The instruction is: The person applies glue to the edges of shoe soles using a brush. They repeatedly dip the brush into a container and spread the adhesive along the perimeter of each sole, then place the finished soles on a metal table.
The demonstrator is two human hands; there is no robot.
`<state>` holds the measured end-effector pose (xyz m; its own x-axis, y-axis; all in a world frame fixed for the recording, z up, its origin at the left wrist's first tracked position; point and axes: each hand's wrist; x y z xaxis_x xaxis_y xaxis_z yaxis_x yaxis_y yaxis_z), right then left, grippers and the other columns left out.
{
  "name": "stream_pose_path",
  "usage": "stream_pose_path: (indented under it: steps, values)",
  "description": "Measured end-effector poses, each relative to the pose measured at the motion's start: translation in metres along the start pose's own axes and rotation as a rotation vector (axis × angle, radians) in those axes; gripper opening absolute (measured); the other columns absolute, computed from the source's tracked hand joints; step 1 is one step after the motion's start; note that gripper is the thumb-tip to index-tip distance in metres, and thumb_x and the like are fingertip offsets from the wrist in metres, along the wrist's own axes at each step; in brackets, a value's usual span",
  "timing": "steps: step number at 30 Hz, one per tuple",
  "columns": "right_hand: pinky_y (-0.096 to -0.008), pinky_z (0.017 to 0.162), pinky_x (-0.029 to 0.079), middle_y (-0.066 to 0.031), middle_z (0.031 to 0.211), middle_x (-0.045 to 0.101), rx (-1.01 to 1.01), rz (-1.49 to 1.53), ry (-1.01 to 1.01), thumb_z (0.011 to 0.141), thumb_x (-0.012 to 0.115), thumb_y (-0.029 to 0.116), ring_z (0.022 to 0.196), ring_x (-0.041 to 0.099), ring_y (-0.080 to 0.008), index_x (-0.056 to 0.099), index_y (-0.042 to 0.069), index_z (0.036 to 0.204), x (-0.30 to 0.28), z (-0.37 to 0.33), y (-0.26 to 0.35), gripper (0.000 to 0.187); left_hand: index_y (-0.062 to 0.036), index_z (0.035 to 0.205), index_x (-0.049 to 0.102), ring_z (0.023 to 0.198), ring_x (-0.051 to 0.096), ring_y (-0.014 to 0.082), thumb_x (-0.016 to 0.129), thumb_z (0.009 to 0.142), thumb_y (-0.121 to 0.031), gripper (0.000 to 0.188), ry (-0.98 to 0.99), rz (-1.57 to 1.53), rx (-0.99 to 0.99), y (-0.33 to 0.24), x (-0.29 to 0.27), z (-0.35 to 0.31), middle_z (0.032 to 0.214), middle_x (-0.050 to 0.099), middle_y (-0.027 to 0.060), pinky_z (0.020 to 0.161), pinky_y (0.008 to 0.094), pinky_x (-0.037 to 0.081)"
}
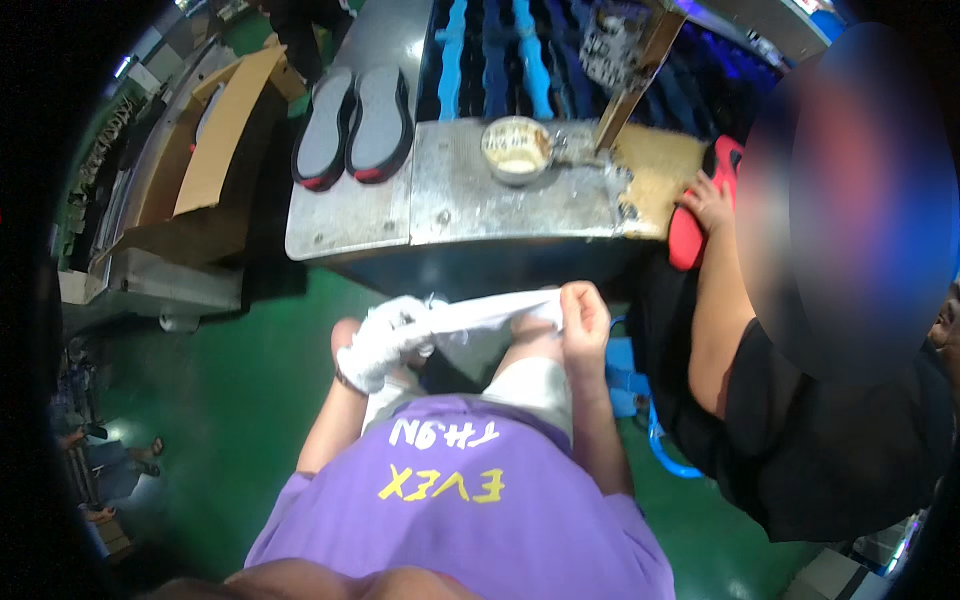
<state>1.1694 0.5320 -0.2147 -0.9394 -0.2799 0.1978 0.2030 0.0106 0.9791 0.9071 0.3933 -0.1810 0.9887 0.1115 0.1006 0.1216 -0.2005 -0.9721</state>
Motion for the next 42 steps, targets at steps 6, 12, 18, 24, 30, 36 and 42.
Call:
stream_pose_path:
  steps: [6,12,18,24,30,36,42]
  values:
    - [-0.0255,0.075,0.051,-0.0035,0.089,0.068,-0.061,-0.349,0.100,0.100,0.064,0.010,0.084,0.062,-0.0091,0.067,0.000,0.102,0.011,-0.029,-0.076,0.011,-0.0042,0.115,0.069,0.082,0.061,0.0111,0.075,0.089,-0.013,0.027,-0.115,-0.084,0.217,0.078,0.019,0.020,0.090,0.067,0.0017,0.078,0.0257,0.051]
    - [-0.0380,0.077,0.056,-0.0180,0.094,0.073,0.029,-0.564,0.459,0.096,0.066,0.014,0.089,0.072,-0.0288,0.070,0.004,0.111,0.052,-0.088,-0.105,0.018,-0.0002,0.104,0.063,0.083,0.071,0.0246,0.066,0.097,-0.010,0.013,-0.324,-0.392,0.068,0.140,0.051,0.013,0.100,0.073,0.0149,0.072,0.0322,0.059]
    - [-0.0424,0.082,0.056,-0.0186,0.100,0.075,0.101,-0.585,0.690,0.100,0.062,0.027,0.096,0.073,-0.0355,0.067,0.006,0.121,0.044,-0.086,-0.107,0.030,-0.0103,0.095,0.062,0.066,0.062,0.0181,0.068,0.096,-0.014,0.007,-0.460,-0.703,-0.293,0.161,0.038,0.029,0.081,0.067,0.0075,0.056,0.0325,0.054]
    - [-0.0455,0.104,0.043,-0.0164,0.130,0.065,-0.062,-1.065,0.243,0.096,0.061,0.042,0.123,0.059,-0.0327,0.059,0.005,0.135,-0.014,-0.036,-0.123,0.054,-0.0153,0.100,0.062,0.075,0.063,0.0245,0.060,0.099,-0.036,0.021,-0.410,-0.710,-0.631,0.132,0.032,0.034,0.081,0.064,0.0031,0.064,0.0432,0.057]
    - [-0.0618,0.113,0.025,-0.0195,0.161,0.034,0.028,-1.398,0.310,0.095,0.057,0.049,0.150,0.029,-0.0321,0.046,0.006,0.149,-0.026,-0.031,-0.159,0.070,-0.0175,0.104,0.061,0.077,0.061,0.0262,0.048,0.101,-0.055,0.040,-0.343,-0.482,-0.974,0.218,0.008,0.062,0.092,0.063,0.0026,0.066,0.0462,0.052]
    - [-0.0605,0.110,0.028,-0.0196,0.153,0.042,-0.051,-1.324,0.193,0.092,0.062,0.043,0.144,0.036,-0.0314,0.061,0.003,0.132,-0.025,-0.032,-0.160,0.057,-0.0171,0.108,0.053,0.072,0.061,0.0242,0.045,0.102,-0.054,0.038,-0.240,-0.168,-1.143,0.216,0.011,0.025,0.094,0.060,0.0051,0.059,0.0419,0.049]
    - [-0.0590,0.112,0.026,-0.0189,0.153,0.042,-0.014,-1.331,0.257,0.092,0.062,0.043,0.145,0.033,-0.0315,0.064,0.004,0.130,-0.024,-0.022,-0.157,0.054,-0.0151,0.132,0.051,0.080,0.067,0.0281,0.046,0.100,-0.055,0.051,-0.213,-0.131,-1.041,0.250,-0.003,0.015,0.111,0.067,0.0119,0.064,0.0439,0.053]
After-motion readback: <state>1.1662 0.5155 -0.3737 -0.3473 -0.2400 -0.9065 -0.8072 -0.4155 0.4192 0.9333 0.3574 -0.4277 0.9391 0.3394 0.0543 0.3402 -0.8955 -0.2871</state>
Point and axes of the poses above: each hand's wrist, its own z-axis towards the middle knuckle, its own x-axis out of the palm, y = z × x
